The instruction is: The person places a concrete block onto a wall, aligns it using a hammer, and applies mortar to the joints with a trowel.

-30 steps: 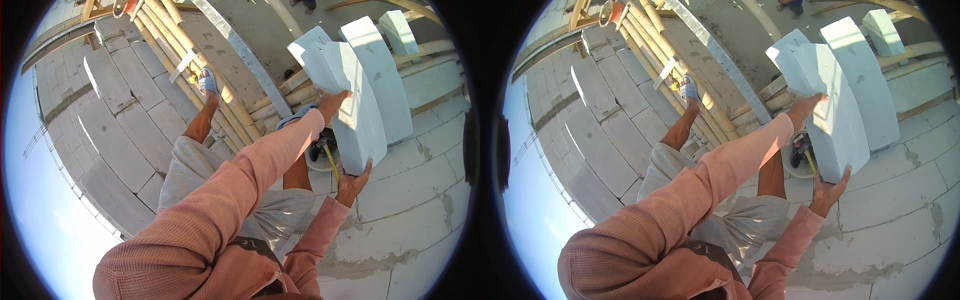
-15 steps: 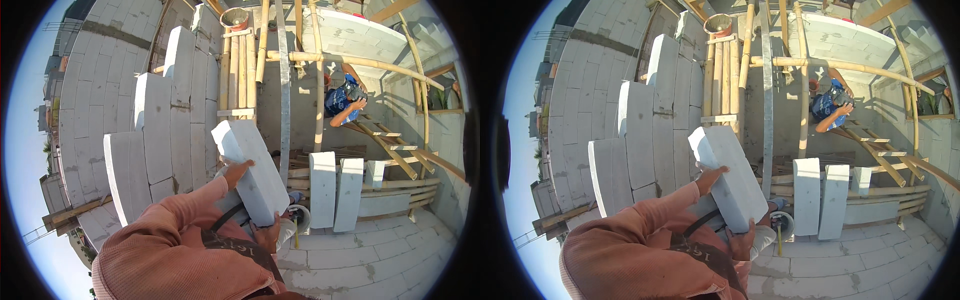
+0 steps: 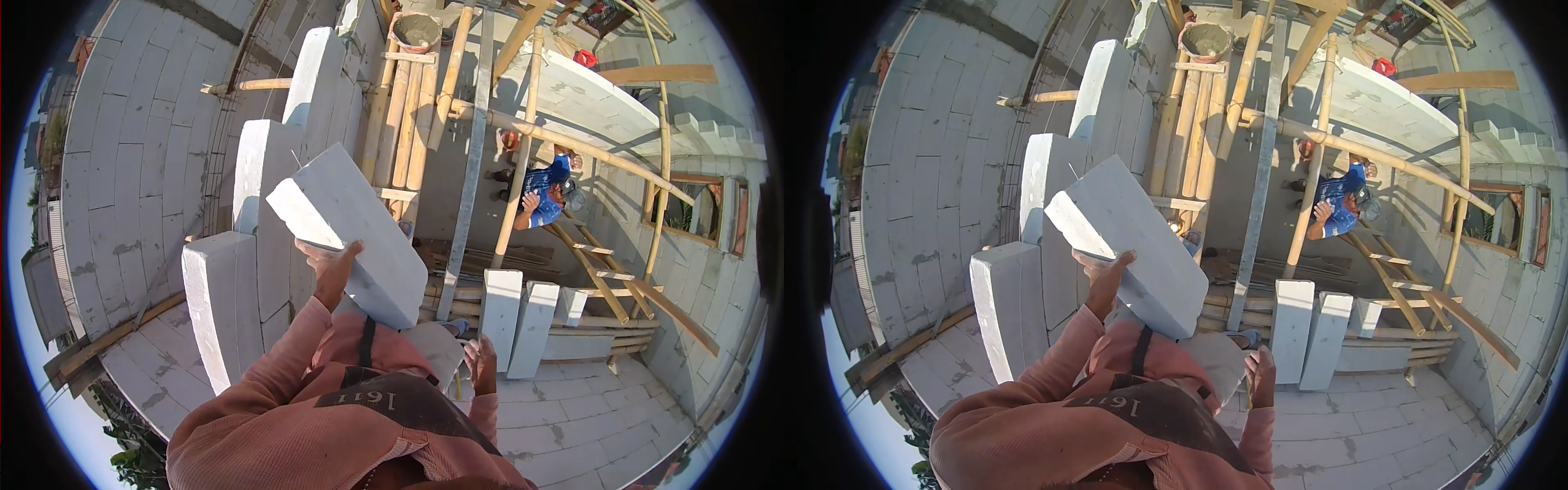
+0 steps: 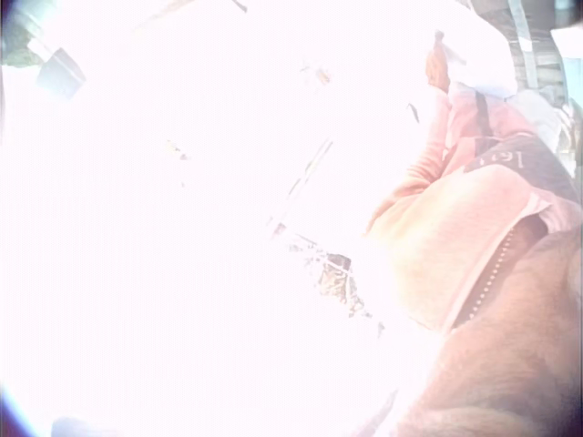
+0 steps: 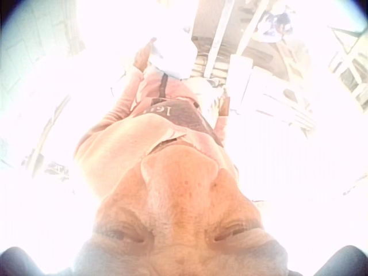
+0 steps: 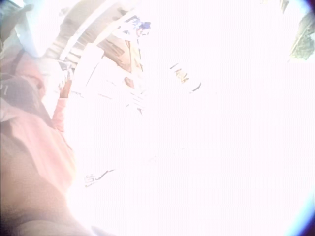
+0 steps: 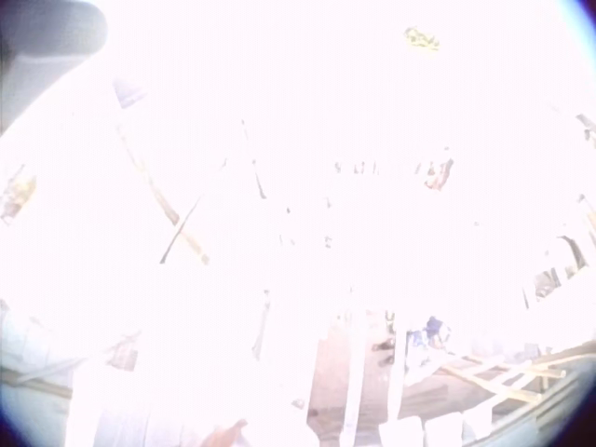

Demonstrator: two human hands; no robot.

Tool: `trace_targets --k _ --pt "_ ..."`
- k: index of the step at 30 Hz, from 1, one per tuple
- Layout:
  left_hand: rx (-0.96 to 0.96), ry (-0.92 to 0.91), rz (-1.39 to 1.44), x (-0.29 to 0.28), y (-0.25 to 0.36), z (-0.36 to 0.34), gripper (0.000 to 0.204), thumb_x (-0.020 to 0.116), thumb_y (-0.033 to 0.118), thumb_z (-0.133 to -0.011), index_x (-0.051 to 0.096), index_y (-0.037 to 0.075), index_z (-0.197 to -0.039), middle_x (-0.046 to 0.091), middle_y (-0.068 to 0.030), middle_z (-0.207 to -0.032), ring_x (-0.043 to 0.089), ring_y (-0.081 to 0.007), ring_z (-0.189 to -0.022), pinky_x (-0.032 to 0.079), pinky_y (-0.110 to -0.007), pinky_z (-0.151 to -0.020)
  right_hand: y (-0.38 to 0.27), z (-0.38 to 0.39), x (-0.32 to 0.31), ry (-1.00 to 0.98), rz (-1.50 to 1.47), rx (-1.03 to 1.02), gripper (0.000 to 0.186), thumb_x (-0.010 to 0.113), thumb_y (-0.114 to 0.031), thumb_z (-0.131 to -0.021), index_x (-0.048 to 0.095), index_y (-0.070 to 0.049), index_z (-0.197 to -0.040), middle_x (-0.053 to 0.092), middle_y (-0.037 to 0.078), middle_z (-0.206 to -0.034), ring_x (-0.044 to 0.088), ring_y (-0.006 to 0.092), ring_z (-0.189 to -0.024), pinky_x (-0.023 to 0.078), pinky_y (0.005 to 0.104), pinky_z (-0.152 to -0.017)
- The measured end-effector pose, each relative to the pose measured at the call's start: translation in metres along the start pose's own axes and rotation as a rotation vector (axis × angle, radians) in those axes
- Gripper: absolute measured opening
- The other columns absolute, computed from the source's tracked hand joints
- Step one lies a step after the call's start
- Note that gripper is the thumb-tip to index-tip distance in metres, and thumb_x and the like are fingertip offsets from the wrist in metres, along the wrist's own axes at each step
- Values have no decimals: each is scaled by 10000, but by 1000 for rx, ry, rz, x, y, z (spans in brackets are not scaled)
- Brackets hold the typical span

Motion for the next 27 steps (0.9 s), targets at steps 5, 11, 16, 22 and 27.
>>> trace_targets --k 5,11,16,22,27 --pt "31 -28 66 -13 -9 -54 1134 802 173 -753 -85 -7 -1436 434 -237 -1242 555 -281 -1072 543 -374 -863 -37 24 -4 187 176 14 612 532 -492 -975 419 -114 -1443 531 134 -1353 575 273 -1165 449 383 -909" --pt "-14 -124 78 -14 71 -47 1311 818 275 -730 -242 -30 -1438 289 -362 -1309 436 -402 -1218 468 -412 -984 -67 71 32 276 286 4 577 528 -480 -973 454 -104 -1405 557 127 -1293 599 260 -1105 457 368 -879" --pt "-24 -236 47 -14 78 -84 1328 830 291 -711 -212 -40 -1464 306 -369 -1298 437 -432 -1223 460 -440 -993 -74 77 50 276 259 -7 553 540 -487 -963 487 -104 -1359 567 106 -1250 628 250 -1034 468 356 -846" --pt "110 -193 -163 -7 127 -120 1315 831 320 -706 -167 -38 -1484 297 -410 -1320 420 -467 -1234 418 -446 -1025 -27 61 35 54 721 -234 396 569 -358 -958 519 -82 -1237 584 134 -1223 646 259 -1011 515 407 -776" --pt "251 -76 -172 -1 260 -124 1312 834 320 -688 -140 -37 -1490 270 -418 -1357 403 -492 -1241 368 -469 -1065 -11 23 48 -8 804 -234 329 568 -316 -955 539 -77 -1180 610 146 -1170 652 262 -980 535 410 -729"
Point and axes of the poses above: each hand's wrist, its own z-axis away from the middle knuckle, its own x-axis out of the palm, y = z × x, the point moved 6 cm from there along -z, towards the middle knuckle
